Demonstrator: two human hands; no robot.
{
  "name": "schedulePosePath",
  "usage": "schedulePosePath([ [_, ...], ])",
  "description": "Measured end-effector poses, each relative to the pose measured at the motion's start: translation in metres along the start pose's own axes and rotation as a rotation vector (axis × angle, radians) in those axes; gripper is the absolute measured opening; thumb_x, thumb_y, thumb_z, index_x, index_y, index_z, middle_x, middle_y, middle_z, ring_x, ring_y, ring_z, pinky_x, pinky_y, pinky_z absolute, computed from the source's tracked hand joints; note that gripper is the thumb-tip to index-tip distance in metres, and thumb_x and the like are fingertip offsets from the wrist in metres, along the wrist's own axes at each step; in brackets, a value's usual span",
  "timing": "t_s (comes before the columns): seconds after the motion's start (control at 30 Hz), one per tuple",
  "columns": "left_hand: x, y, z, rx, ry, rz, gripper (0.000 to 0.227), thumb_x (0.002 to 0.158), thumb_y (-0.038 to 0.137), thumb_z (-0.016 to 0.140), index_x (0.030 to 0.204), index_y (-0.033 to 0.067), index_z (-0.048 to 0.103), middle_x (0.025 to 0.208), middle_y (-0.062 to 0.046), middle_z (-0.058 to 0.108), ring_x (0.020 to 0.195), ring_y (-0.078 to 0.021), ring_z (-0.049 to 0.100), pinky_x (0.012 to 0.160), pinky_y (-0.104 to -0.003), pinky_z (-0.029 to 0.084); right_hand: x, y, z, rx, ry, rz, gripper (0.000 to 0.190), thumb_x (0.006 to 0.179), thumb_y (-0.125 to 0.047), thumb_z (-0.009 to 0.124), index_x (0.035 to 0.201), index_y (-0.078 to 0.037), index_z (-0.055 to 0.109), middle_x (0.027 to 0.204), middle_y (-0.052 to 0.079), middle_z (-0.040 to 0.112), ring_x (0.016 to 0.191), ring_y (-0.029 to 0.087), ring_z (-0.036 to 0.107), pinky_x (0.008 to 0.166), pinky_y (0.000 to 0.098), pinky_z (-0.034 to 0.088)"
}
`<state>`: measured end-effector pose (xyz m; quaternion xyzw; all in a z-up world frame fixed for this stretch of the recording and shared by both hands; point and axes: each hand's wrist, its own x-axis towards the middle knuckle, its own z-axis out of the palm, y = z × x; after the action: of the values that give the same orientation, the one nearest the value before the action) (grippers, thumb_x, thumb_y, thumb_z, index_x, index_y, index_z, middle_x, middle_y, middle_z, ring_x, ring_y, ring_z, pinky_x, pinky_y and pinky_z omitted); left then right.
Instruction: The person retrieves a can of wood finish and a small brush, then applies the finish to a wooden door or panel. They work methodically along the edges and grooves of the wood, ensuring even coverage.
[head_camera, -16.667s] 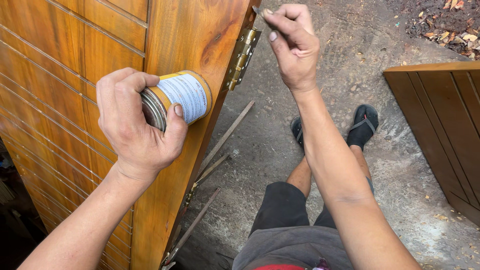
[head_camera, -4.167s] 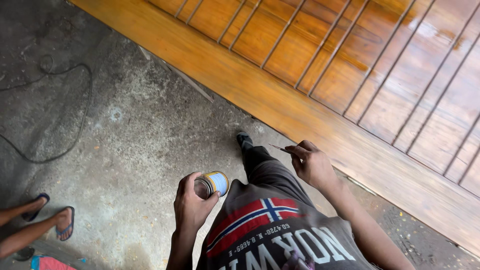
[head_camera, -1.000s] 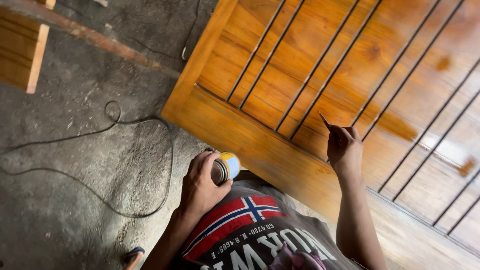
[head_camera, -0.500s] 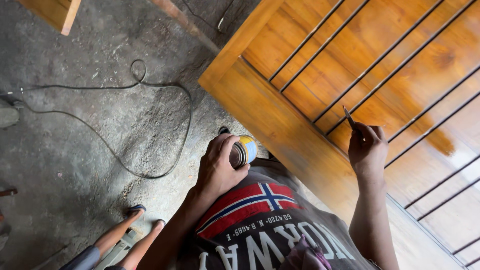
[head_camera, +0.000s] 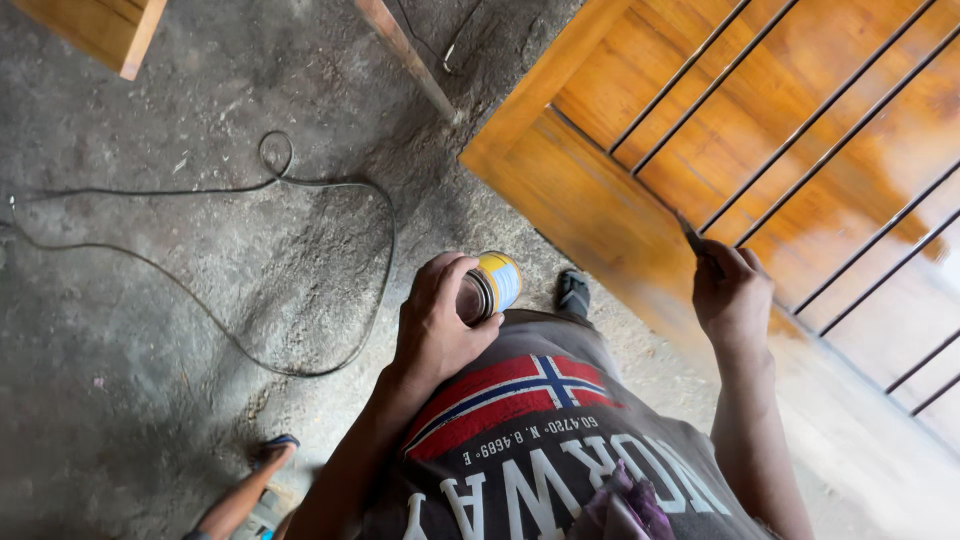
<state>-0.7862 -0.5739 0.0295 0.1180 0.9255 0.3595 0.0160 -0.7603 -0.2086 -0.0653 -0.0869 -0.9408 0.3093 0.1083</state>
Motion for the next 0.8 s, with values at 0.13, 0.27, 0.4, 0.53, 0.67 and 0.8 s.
schedulePosePath([
  [0.13,-0.010,-0.052,-0.043,-0.031,0.045,0.034,0.071,0.066,0.017,0.089,0.128,0.0066,0.057,0.132,-0.018,0.061,0.124,-0.0367,0.060,0.104,-0.046,0.052,-0.016,-0.066,0.034,0.021,-0.018,-0.050,0.018,0.095,-0.003,0.069,0.112,-0.006,0.074,0.096,0.019,0.068,0.086,0.039,0.066,0.075,0.0442,0.054],
  [0.27,-0.018,-0.111,-0.081,0.042,0.102,0.037,0.071,0.066,0.019,0.089,0.128,0.0068,0.057,0.132,-0.017,0.061,0.124,-0.0379,0.059,0.103,-0.047,0.051,-0.031,-0.120,0.076,0.047,-0.029,-0.001,0.019,0.093,-0.004,0.068,0.112,-0.006,0.074,0.095,0.019,0.067,0.083,0.039,0.066,0.072,0.0449,0.054],
  [0.4,-0.016,-0.151,-0.106,0.103,0.031,-0.084,0.071,0.063,0.020,0.089,0.127,0.0081,0.059,0.130,-0.016,0.063,0.123,-0.0384,0.059,0.102,-0.047,0.049,-0.059,-0.157,0.095,0.083,-0.033,0.100,0.016,0.094,-0.007,0.067,0.110,-0.006,0.073,0.102,0.018,0.068,0.084,0.040,0.066,0.071,0.0448,0.054],
  [0.53,0.016,-0.177,-0.117,0.174,-0.033,-0.050,0.071,0.062,0.019,0.089,0.126,0.0082,0.059,0.127,-0.016,0.062,0.122,-0.0389,0.058,0.102,-0.047,0.048,-0.059,-0.171,0.109,0.021,-0.023,0.129,0.020,0.092,-0.007,0.066,0.110,-0.008,0.074,0.098,0.016,0.066,0.083,0.038,0.067,0.072,0.0448,0.055],
  [0.67,0.061,-0.189,-0.121,0.147,-0.092,-0.018,0.070,0.065,0.019,0.087,0.128,0.0076,0.058,0.128,-0.017,0.062,0.122,-0.0385,0.059,0.102,-0.047,0.048,-0.041,-0.171,0.128,0.023,0.045,0.264,0.019,0.092,-0.007,0.066,0.110,-0.007,0.074,0.103,0.017,0.066,0.081,0.038,0.067,0.070,0.0456,0.055],
  [0.8,0.120,-0.186,-0.116,0.122,-0.114,0.049,0.070,0.066,0.018,0.088,0.128,0.0074,0.058,0.130,-0.017,0.061,0.123,-0.0388,0.058,0.101,-0.047,0.050,-0.006,-0.173,0.155,0.070,0.082,0.276,0.013,0.097,-0.007,0.066,0.109,-0.005,0.070,0.104,0.017,0.066,0.088,0.041,0.065,0.073,0.0471,0.054],
])
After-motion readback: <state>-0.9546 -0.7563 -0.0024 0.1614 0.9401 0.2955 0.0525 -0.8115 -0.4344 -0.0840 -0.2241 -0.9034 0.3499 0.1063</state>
